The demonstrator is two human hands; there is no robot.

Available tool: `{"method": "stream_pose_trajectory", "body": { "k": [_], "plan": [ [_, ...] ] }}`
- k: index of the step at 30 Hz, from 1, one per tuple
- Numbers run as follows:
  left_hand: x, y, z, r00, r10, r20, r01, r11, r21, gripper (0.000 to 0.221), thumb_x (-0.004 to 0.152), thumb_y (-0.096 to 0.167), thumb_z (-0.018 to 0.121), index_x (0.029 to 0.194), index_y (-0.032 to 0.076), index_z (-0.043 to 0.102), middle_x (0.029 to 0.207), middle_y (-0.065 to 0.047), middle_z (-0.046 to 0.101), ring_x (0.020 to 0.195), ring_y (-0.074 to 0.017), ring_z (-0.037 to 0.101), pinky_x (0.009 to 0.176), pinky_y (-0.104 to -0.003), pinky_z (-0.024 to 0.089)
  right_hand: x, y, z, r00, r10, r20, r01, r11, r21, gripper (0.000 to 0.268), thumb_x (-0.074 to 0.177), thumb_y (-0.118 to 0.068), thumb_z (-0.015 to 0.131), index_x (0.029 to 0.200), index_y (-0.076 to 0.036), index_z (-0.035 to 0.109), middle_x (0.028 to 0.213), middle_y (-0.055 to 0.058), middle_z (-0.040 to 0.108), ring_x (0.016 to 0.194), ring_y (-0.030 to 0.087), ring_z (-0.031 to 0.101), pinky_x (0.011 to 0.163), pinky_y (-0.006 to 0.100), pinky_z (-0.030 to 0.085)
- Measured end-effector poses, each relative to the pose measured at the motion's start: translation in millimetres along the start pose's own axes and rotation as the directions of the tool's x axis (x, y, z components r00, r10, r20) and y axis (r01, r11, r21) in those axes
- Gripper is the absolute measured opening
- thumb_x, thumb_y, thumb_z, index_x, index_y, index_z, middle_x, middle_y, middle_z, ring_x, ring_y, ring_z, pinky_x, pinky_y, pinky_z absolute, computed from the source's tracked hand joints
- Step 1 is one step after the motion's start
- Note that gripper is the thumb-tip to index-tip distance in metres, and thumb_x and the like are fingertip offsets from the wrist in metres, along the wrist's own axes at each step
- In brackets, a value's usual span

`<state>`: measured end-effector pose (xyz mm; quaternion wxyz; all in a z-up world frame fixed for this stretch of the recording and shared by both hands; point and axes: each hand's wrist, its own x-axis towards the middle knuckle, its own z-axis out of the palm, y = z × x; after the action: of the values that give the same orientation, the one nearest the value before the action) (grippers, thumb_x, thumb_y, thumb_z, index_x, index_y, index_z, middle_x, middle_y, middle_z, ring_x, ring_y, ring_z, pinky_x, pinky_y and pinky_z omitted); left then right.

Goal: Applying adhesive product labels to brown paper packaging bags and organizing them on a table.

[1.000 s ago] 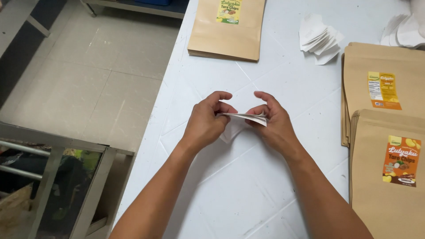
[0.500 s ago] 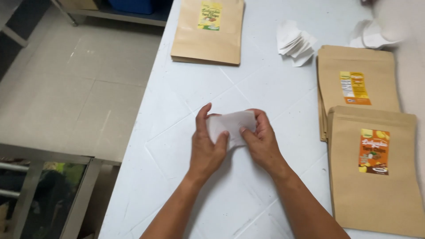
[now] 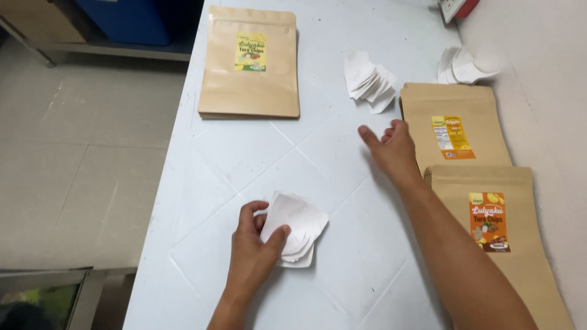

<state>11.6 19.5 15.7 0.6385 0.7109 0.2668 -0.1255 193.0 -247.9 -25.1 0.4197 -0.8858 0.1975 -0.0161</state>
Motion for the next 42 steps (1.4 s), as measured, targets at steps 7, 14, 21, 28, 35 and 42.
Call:
{"method": "stream_pose_trajectory", "body": {
  "k": [7, 14, 21, 28, 35, 42],
  "plan": [
    [29, -42, 5, 0.993, 0.076, -0.094, -0.077, 0.997, -0.002, 0.040, 0.075, 0.023, 0.083, 0.086, 0.014, 0.045, 0.088, -0.001, 0.068, 0.078, -0.0162, 0.053, 0.073, -0.031, 0.046, 111, -24, 30, 0.984, 0.099, -0.147, -0.110, 0.991, -0.071, 0.102, 0.077, -0.075, 0.077, 0.136, -0.001, 0.041, 0.140, 0.018, 0.056, 0.128, 0.038, 0.055, 0.103, 0.044, 0.046],
    [35, -50, 10, 0.975, 0.182, -0.127, -0.191, 0.980, -0.061, 0.008, 0.079, 0.018, 0.081, 0.078, 0.012, 0.075, 0.077, 0.003, 0.072, 0.072, -0.0106, 0.059, 0.068, -0.025, 0.048, 153, -48, 55, 0.941, 0.185, -0.284, -0.210, 0.976, -0.061, 0.077, 0.087, -0.039, 0.080, 0.138, -0.004, 0.034, 0.140, 0.018, 0.055, 0.121, 0.039, 0.060, 0.098, 0.046, 0.054],
    [36, -47, 14, 0.973, 0.147, -0.178, -0.168, 0.980, -0.105, 0.011, 0.076, 0.016, 0.081, 0.083, 0.012, 0.088, 0.089, 0.002, 0.087, 0.088, -0.0092, 0.078, 0.083, -0.023, 0.059, 142, -48, 47, 0.935, 0.217, -0.279, -0.194, 0.975, 0.105, 0.044, 0.080, -0.014, 0.060, 0.120, -0.020, 0.043, 0.097, -0.002, 0.056, 0.076, 0.016, 0.055, 0.065, 0.034, 0.049],
    [28, -26, 7, 0.977, 0.003, -0.212, -0.055, 0.968, -0.243, 0.023, 0.079, 0.014, 0.078, 0.099, 0.007, 0.086, 0.105, -0.002, 0.086, 0.105, -0.0110, 0.077, 0.101, -0.024, 0.057, 39, -66, 22, 0.958, 0.268, -0.100, -0.225, 0.921, 0.318, 0.042, 0.079, -0.021, 0.067, 0.117, -0.023, 0.050, 0.104, -0.004, 0.067, 0.071, 0.015, 0.058, 0.050, 0.034, 0.042],
    [21, -23, 5, 0.952, 0.184, -0.244, -0.243, 0.941, -0.237, 0.032, 0.084, 0.009, 0.071, 0.115, 0.004, 0.077, 0.121, -0.014, 0.076, 0.124, -0.0279, 0.067, 0.109, -0.037, 0.052, -86, -59, 16, 0.999, 0.048, 0.014, -0.045, 0.763, 0.645, 0.046, 0.082, -0.004, 0.078, 0.123, -0.005, 0.057, 0.105, 0.010, 0.071, 0.092, 0.019, 0.069, 0.081, 0.036, 0.062],
    [12, -34, 13, 0.829, 0.496, -0.259, -0.531, 0.844, -0.081, 0.033, 0.098, 0.019, 0.065, 0.124, -0.001, 0.071, 0.121, -0.028, 0.069, 0.129, -0.0491, 0.057, 0.108, -0.052, 0.049, -167, -46, 50, 0.999, 0.041, 0.022, -0.045, 0.716, 0.697, 0.046, 0.078, -0.001, 0.083, 0.118, -0.003, 0.060, 0.097, 0.011, 0.067, 0.086, 0.022, 0.069, 0.077, 0.038, 0.062]
  ]
}}
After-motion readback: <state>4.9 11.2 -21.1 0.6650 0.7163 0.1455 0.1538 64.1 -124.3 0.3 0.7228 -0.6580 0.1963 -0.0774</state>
